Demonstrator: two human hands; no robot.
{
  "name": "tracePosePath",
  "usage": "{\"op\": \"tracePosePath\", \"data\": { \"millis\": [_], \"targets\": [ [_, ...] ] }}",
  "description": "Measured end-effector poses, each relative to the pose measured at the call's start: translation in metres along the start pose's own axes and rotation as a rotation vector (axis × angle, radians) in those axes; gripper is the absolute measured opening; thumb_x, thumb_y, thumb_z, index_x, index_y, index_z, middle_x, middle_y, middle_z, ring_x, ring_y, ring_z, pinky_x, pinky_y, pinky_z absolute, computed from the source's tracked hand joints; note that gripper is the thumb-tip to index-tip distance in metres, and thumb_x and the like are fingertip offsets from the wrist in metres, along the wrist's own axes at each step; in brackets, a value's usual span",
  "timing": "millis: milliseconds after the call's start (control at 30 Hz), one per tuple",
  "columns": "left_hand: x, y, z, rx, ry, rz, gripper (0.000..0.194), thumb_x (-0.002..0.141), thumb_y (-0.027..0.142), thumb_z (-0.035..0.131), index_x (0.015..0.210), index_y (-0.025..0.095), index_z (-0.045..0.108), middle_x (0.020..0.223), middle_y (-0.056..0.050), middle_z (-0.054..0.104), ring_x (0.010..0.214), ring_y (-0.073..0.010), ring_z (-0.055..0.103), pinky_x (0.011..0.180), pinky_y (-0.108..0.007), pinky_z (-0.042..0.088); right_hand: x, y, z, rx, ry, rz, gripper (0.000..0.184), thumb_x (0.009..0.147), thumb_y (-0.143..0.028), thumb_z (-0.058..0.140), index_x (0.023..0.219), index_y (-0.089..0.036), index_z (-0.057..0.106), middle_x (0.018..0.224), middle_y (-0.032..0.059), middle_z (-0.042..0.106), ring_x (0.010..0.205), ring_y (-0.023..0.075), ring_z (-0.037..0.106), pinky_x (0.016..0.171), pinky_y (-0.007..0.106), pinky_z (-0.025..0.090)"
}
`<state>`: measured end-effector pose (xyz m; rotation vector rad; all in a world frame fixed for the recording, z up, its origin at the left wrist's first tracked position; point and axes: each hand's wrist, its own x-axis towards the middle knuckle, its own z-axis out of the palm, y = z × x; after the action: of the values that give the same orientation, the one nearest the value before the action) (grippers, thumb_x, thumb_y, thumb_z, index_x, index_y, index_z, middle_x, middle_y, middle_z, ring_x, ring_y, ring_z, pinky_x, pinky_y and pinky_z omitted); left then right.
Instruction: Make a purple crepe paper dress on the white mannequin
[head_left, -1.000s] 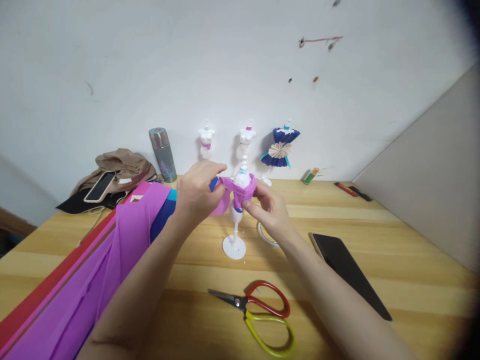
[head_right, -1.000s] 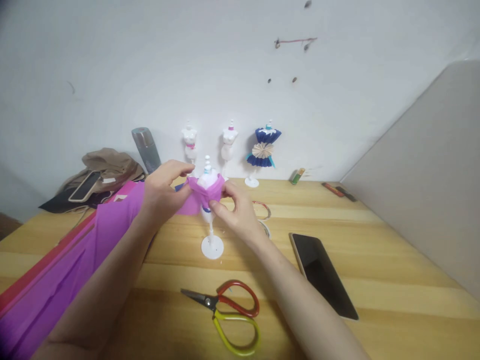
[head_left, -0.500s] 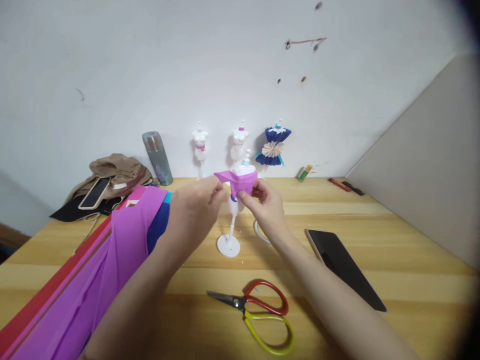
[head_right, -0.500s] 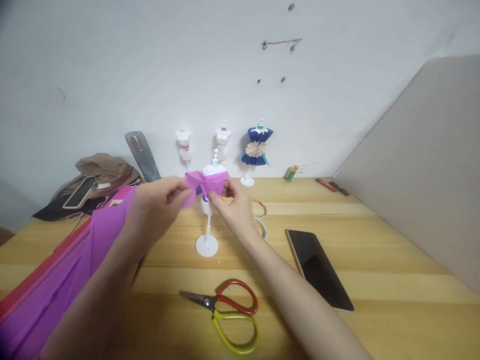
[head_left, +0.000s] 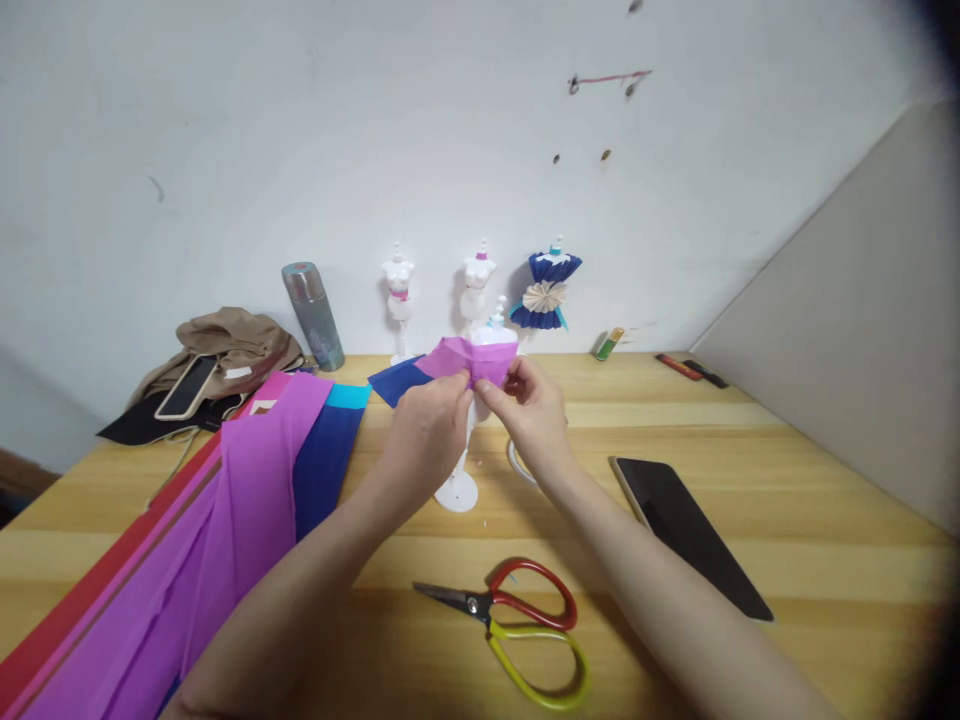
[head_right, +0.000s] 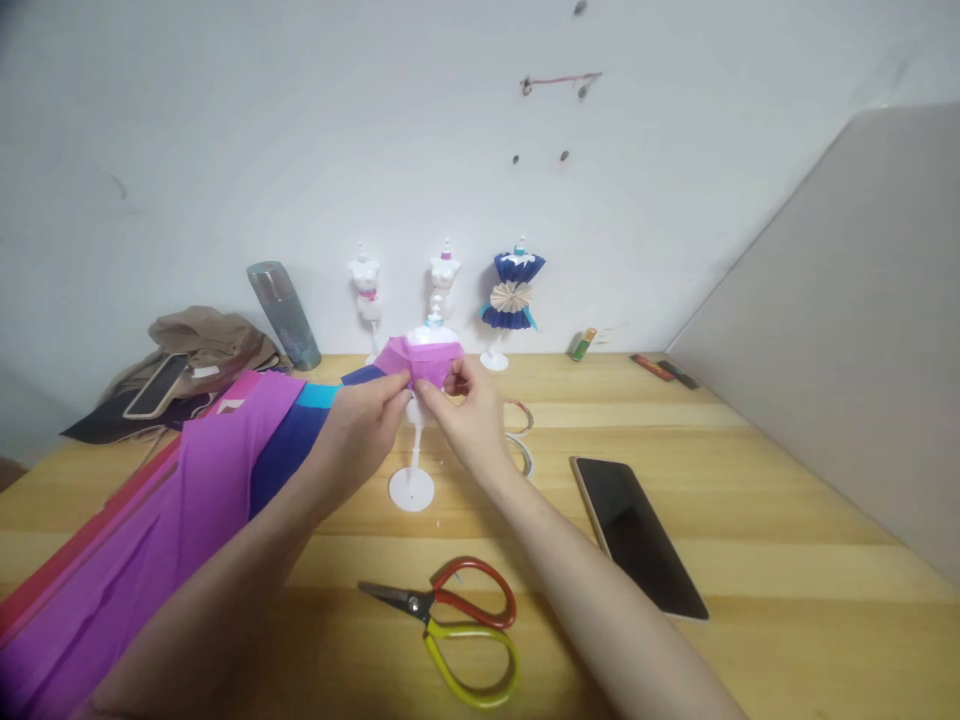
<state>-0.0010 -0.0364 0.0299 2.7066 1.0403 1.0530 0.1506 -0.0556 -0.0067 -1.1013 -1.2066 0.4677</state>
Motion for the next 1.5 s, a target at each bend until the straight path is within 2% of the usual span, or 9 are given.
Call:
{"op": "tracePosePath", "data": {
  "millis": [300,467,633,833,967,1100,1200,1333,1500],
  "targets": [
    [-0.004,0.002,0.019,0.082,0.076,0.103,0.028,0.095,0.010,0.037,0.109,0.008,0.061,0.091,-0.016,0.074,0.083,-0.0241,0.071,0.071,-0.033,0.055,0.002,0.002,0.001,0.063,0.016,0.048,0.027,0.073,-0.042,0.075,0.077,-0.022,0.058,0.073,-0.0008,0.060,0.066,0.0154,0.053,0.063,0.031,0.045],
    [-0.002,0.002,0.022,-0.027,0.123,0.066,0.025,0.099,0.021,0.041,0.108,0.010,0.061,0.093,-0.015,0.073,0.089,-0.0240,0.071,0.076,-0.033,0.055,0.001,-0.004,0.002,0.032,0.074,0.063,0.027,0.070,-0.038,0.078,0.074,-0.022,0.057,0.068,-0.0023,0.055,0.062,0.0145,0.050,0.059,0.031,0.044],
    [0.001,0.003,0.015,-0.181,0.151,-0.059,0.021,0.097,0.032,0.051,0.087,0.016,0.060,0.072,-0.005,0.066,0.070,-0.0186,0.063,0.066,-0.029,0.047,-0.002,-0.014,-0.003,-0.027,0.049,-0.022,0.015,0.079,-0.035,0.069,0.086,-0.022,0.068,0.084,0.0039,0.064,0.081,0.0201,0.060,0.072,0.036,0.051],
    [0.006,-0.003,0.015,-0.510,0.144,-0.254,0.026,0.086,0.037,0.063,0.070,0.019,0.052,0.062,0.002,0.056,0.062,-0.0136,0.054,0.058,-0.025,0.041,-0.006,-0.018,-0.006,-0.031,-0.005,-0.070,0.018,0.083,-0.031,0.064,0.096,-0.024,0.074,0.101,0.0067,0.071,0.094,0.0230,0.065,0.078,0.040,0.054],
    [0.010,-0.009,0.022,-0.915,0.101,-0.363,0.018,0.080,0.035,0.066,0.078,0.018,0.062,0.073,-0.003,0.067,0.077,-0.0190,0.066,0.067,-0.028,0.050,-0.006,-0.017,-0.005,-0.029,-0.031,-0.062,0.018,0.082,-0.030,0.065,0.096,-0.025,0.075,0.095,0.0054,0.070,0.089,0.0221,0.065,0.076,0.040,0.054],
    [0.013,-0.012,0.024,-1.160,0.054,-0.449,0.027,0.068,0.033,0.076,0.088,0.016,0.069,0.088,-0.006,0.075,0.085,-0.0212,0.071,0.076,-0.032,0.056,-0.006,-0.019,-0.003,0.018,-0.045,-0.040,0.017,0.081,-0.032,0.068,0.095,-0.026,0.074,0.095,0.0049,0.070,0.088,0.0217,0.065,0.075,0.038,0.053],
    [0.014,-0.012,0.020,-1.202,0.068,-0.495,0.030,0.065,0.033,0.079,0.087,0.015,0.071,0.088,-0.007,0.076,0.083,-0.0206,0.071,0.076,-0.032,0.056,-0.005,-0.022,-0.002,0.065,-0.023,-0.006,0.016,0.081,-0.035,0.068,0.092,-0.024,0.069,0.090,0.0037,0.069,0.081,0.0195,0.063,0.073,0.037,0.051],
    [0.015,-0.012,0.018,-1.188,0.112,-0.520,0.031,0.064,0.035,0.080,0.085,0.014,0.071,0.085,-0.006,0.075,0.079,-0.0196,0.070,0.071,-0.030,0.055,-0.003,-0.021,-0.002,0.127,0.040,0.075,0.019,0.079,-0.039,0.070,0.076,-0.023,0.059,0.068,-0.0019,0.058,0.061,0.0142,0.052,0.062,0.031,0.045],
    [0.012,-0.010,0.020,-1.032,0.152,-0.411,0.024,0.071,0.034,0.077,0.083,0.014,0.068,0.080,-0.004,0.072,0.078,-0.0183,0.067,0.069,-0.028,0.053,-0.004,-0.024,-0.002,0.142,0.049,0.121,0.027,0.076,-0.039,0.071,0.064,-0.023,0.054,0.056,-0.0040,0.050,0.053,0.0122,0.045,0.057,0.030,0.039]
  ]
}}
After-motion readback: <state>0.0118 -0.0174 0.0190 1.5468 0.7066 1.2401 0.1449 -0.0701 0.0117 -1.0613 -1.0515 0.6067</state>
